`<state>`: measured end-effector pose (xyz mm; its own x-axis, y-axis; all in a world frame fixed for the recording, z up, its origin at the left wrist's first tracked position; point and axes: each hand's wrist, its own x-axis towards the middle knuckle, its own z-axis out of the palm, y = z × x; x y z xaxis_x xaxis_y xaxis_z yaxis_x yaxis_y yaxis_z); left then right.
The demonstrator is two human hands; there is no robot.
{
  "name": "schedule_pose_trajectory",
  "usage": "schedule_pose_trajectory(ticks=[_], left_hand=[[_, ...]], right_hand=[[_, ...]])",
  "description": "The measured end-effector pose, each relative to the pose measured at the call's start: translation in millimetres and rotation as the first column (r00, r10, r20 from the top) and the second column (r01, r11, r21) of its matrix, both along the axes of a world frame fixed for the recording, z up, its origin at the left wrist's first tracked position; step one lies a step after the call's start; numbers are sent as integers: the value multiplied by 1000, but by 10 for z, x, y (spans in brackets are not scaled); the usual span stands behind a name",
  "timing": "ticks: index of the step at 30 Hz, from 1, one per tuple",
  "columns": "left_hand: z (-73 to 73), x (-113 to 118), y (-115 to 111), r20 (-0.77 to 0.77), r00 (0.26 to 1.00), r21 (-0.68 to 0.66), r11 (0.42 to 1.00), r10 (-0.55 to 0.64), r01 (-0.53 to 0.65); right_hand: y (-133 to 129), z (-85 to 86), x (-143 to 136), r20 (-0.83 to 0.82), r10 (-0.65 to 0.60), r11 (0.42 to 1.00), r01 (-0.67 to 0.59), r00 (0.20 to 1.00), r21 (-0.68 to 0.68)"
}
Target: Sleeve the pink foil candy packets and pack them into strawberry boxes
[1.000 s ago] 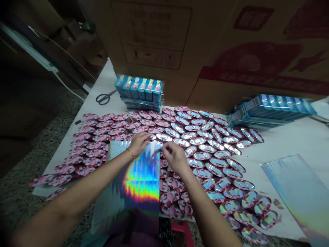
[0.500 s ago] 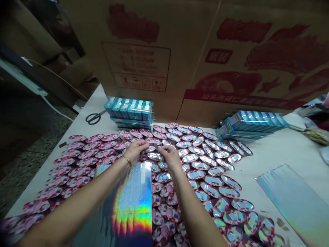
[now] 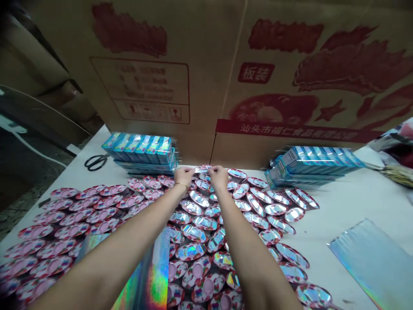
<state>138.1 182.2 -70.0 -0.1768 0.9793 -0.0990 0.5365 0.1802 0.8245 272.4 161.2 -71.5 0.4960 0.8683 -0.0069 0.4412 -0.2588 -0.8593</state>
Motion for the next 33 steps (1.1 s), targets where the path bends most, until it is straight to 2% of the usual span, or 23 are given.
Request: schedule_pose_trajectory(ticks=[4, 7, 14, 18, 21, 23, 25, 26, 28, 29, 31, 33], left_hand=[[-2, 220, 28, -292, 956, 49, 999, 22, -8], [7, 300, 43, -398, 916, 18, 999, 42, -38], [-16, 306, 119, -482, 874, -38, 996, 57, -86], [-28, 337, 137, -497, 866, -56, 994, 54, -94], [42, 380, 96, -475, 875, -23, 993, 93, -117], [150, 310, 2, -442, 897, 2, 999, 30, -32], [295, 56, -164, -365, 916, 8, 984, -164, 180], [371, -156, -274, -316, 904, 8, 952, -289, 307], [511, -719, -533, -268, 849, 32, 877, -455, 480], [567, -1040, -675, -301, 803, 5, 842, -514, 540], [632, -1652, -962, -424, 722, -122, 825, -546, 553], [616, -2103, -1209, -477, 653, -252, 803, -588, 540]], right_hand=[[215, -22, 220, 163, 71, 992, -53, 984, -116], [292, -8, 266, 228, 113, 986, -81, 967, -146], [373, 23, 262, 318, 222, 961, -151, 922, -231], [437, -8, 270, 359, 227, 945, -115, 906, -306], [489, -7, 279, 356, 183, 932, -46, 916, -360], [479, 26, 312, 316, 164, 941, -53, 934, -334], [386, 79, 370, 256, 102, 981, -55, 961, -185], [300, 109, 399, 220, 60, 996, -44, 974, -78], [60, 166, 414, 139, 2, 995, -16, 990, 101], [-84, 191, 382, 100, 9, 988, -24, 995, 151], [-390, 241, 210, 47, 123, 975, -130, 991, 179], [-687, 294, -107, 45, 325, 927, -328, 945, 184]])
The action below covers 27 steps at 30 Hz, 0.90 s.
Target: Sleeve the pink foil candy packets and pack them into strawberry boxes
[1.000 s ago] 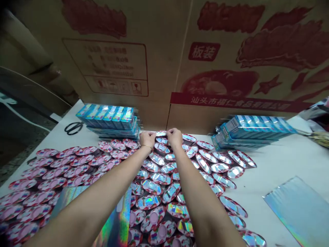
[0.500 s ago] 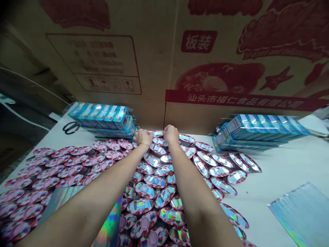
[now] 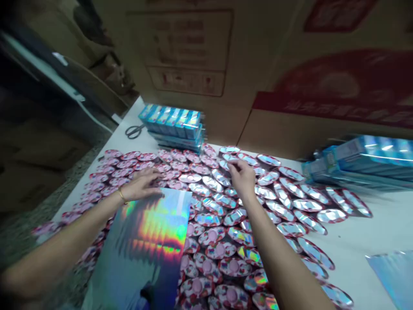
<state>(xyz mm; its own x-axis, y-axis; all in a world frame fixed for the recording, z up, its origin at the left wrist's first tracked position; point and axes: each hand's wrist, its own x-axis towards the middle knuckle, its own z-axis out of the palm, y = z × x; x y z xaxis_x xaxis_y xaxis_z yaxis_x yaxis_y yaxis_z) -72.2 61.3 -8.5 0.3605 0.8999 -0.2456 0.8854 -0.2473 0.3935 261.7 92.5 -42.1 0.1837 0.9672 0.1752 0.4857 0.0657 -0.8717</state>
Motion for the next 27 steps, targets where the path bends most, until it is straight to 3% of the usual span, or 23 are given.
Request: schedule_pose_trajectory(ticks=[2, 5, 8, 10, 13, 19, 22, 25, 27], left_hand=[[-94, -222, -172, -60, 998, -43, 999, 11, -13], [-298, -221, -301, -57, 996, -2, 997, 71, -71], [-455, -121, -364, 1, 991, 82, 987, 137, -137], [-515, -101, -397, 45, 985, 119, 978, 167, -172], [-553, -121, -424, 79, 976, 135, 968, 203, -212], [-553, -121, -409, 103, 966, 107, 963, 236, -247], [-528, -118, -399, 96, 965, 97, 962, 245, -254], [-463, -82, -390, 61, 966, 103, 961, 251, -256], [-409, -10, -380, 46, 980, 148, 969, 194, -199]], right_hand=[[-262, 46, -401, 74, 234, 971, -236, 970, 30], [-549, 46, -948, 334, 449, 881, -473, 829, -9], [-713, -61, -1223, 581, 479, 855, -499, 659, -139], [-787, -163, -1258, 657, 451, 868, -467, 604, -166], [-881, -312, -1206, 693, 395, 889, -441, 603, -123], [-1031, -447, -1076, 708, 401, 838, -546, 582, -26], [-1051, -283, -1019, 633, 425, 845, -535, 647, -20], [-985, 44, -943, 448, 484, 856, -513, 752, -62], [-899, 268, -882, 274, 504, 863, -483, 819, -146]])
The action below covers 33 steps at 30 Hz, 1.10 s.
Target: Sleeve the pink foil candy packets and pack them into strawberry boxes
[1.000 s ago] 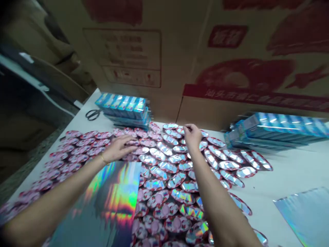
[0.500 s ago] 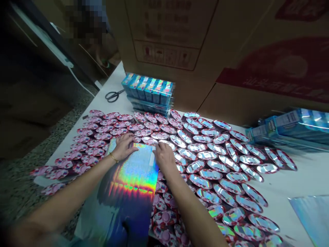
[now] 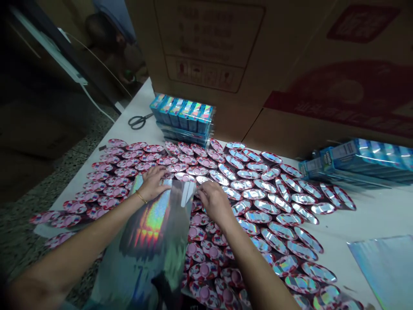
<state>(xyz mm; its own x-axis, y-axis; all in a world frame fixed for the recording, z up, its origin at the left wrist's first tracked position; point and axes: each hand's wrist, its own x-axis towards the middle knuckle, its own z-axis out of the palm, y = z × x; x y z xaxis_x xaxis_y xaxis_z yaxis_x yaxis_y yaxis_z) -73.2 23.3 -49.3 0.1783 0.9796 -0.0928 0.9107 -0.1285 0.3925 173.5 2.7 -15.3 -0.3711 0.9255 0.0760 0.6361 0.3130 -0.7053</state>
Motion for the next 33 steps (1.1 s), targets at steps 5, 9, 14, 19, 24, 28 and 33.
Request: schedule_pose_trajectory(ticks=[5, 9, 14, 19, 24, 28, 33], left_hand=[[30, 258, 59, -9, 974, 11, 974, -226, 226], [-12, 337, 105, 52, 965, -45, 965, -256, 258], [139, 587, 105, 593, 805, -130, 987, 5, 90], [272, 1078, 230, 828, 318, -501, 864, 461, 52], [178, 1312, 465, 777, 236, -621, 772, 583, 137], [99, 1393, 656, 745, 208, -663, 737, 633, 130], [30, 1480, 1115, 680, 494, -493, 836, 542, -239]], right_hand=[[206, 317, 173, -176, -221, 930, 152, 959, -335], [236, 511, 359, -207, -277, 922, 198, 938, -334], [277, 686, 533, -175, -273, 923, 206, 946, -324], [375, 506, 538, -345, -409, 839, 199, 845, -506], [423, 358, 547, -429, -504, 780, 182, 750, -599], [509, 172, 568, -467, -565, 761, 211, 681, -613], [782, -264, 417, -402, -770, 637, 565, 495, -525]])
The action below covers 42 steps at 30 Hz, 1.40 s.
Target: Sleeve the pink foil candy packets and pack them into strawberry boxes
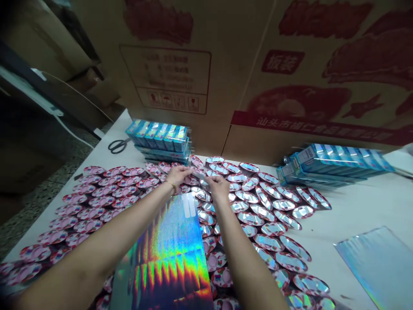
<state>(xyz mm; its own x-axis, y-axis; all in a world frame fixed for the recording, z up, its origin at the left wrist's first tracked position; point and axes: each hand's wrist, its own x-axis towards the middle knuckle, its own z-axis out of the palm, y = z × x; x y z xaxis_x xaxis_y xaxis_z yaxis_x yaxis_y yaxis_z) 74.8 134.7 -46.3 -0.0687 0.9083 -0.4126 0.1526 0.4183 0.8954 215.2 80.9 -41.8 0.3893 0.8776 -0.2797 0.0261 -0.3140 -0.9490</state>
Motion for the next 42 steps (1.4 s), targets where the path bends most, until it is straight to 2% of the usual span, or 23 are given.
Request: schedule_pose_trajectory(ticks=[1, 3, 5, 7, 10, 14, 20, 27, 32, 37, 38, 40, 42], left_hand=[[-6, 16, 111, -146, 989, 77, 997, 5, 6], [-9, 52, 302, -417, 908, 209, 976, 30, 64], [-8, 93, 416, -612, 790, 256, 957, 48, 140], [-18, 130, 443, -723, 689, 249, 951, 57, 183], [-67, 161, 399, -787, 611, 281, 933, 91, 223], [-131, 164, 383, -795, 600, 330, 894, 90, 303], [-120, 213, 508, -876, 482, 241, 877, 13, 415], [-186, 266, 586, -937, 344, 91, 913, -56, 398], [-202, 284, 602, -942, 324, 50, 915, -91, 401], [-148, 353, 583, -918, 392, 107, 913, -62, 394], [-125, 337, 538, -907, 418, 143, 896, -52, 421], [-65, 219, 369, -877, 478, 234, 822, -52, 519], [7, -25, 94, -849, 525, 314, 736, -65, 600]], right_hand=[[78, -70, -51, 60, -42, 999, 41, 997, 15], [246, -156, -146, 217, -85, 996, 81, 973, 26], [408, -176, -210, 389, -76, 996, 90, 918, -16], [538, -161, -234, 527, -42, 991, 103, 849, -86], [641, -151, -227, 652, 3, 984, 116, 758, -139], [640, -194, -221, 702, 22, 983, 112, 712, -144], [650, -218, -274, 716, 42, 985, 89, 697, -145], [710, -239, -261, 731, 85, 984, 58, 677, -168], [733, -240, -267, 749, 115, 983, 36, 653, -182], [741, -192, -186, 768, 118, 983, 33, 629, -178], [698, -188, -130, 768, 96, 990, 22, 633, -142], [543, -188, 11, 755, 52, 998, -48, 654, -27], [320, -191, 134, 730, 60, 976, -192, 681, 99]])
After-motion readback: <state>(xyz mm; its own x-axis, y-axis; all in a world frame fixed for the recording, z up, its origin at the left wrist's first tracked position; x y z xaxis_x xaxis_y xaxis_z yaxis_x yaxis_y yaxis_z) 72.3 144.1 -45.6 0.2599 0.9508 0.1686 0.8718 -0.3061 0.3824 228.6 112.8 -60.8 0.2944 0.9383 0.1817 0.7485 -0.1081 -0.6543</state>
